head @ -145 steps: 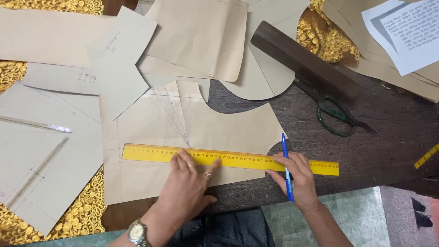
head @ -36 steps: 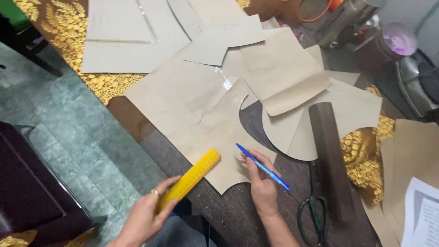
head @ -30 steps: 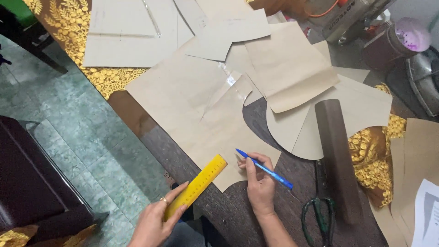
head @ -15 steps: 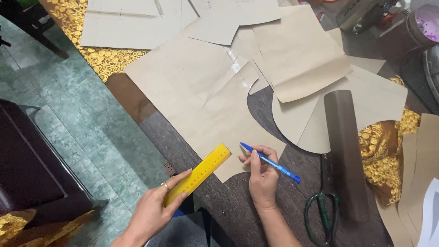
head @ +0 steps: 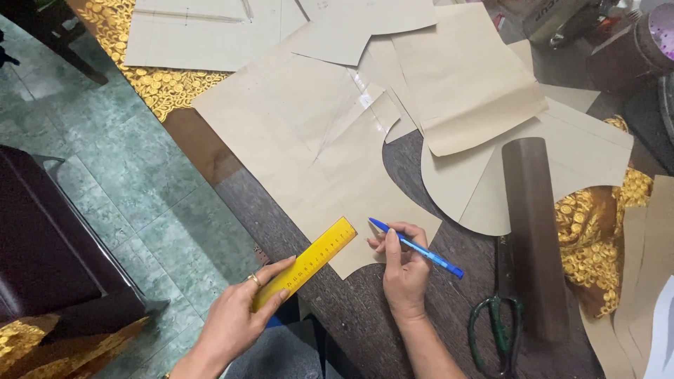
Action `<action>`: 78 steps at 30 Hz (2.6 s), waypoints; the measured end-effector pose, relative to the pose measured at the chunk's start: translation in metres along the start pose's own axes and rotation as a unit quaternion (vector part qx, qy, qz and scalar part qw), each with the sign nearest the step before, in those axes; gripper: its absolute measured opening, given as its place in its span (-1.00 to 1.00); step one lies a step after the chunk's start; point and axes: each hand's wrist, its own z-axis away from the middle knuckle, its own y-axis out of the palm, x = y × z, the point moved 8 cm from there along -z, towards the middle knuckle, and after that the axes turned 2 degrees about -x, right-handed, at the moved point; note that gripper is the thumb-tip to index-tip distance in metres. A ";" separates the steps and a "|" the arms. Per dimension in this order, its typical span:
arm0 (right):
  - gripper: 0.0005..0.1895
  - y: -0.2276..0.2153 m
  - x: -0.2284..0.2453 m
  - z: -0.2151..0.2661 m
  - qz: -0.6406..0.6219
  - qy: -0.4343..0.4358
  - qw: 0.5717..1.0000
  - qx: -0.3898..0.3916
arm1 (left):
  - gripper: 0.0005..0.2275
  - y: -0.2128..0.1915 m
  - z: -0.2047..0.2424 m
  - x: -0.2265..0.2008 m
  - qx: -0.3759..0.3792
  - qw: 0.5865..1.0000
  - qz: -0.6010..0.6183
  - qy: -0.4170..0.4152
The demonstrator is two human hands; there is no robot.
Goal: The person uses a yellow ruler and blue pen to draw straight lines and curves on a large beige paper pattern. They reposition the ruler multiple times to mark different sections of the pattern and briefly handle a piece of gold lace fabric.
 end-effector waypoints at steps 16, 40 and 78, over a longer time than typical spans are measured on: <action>-0.85 -0.001 -0.002 -0.001 0.004 0.005 1.000 -0.006 | -0.57 0.000 -0.002 0.002 -0.008 1.000 -0.008 0.009; -0.79 -0.021 0.012 -0.006 -0.098 -0.003 0.994 -0.055 | -0.57 -0.083 -0.004 -0.028 -0.101 0.994 0.050 0.015; -0.78 -0.070 0.066 0.009 0.136 -0.110 0.975 -0.140 | -0.73 -0.346 -0.177 0.145 -0.250 0.826 0.451 0.228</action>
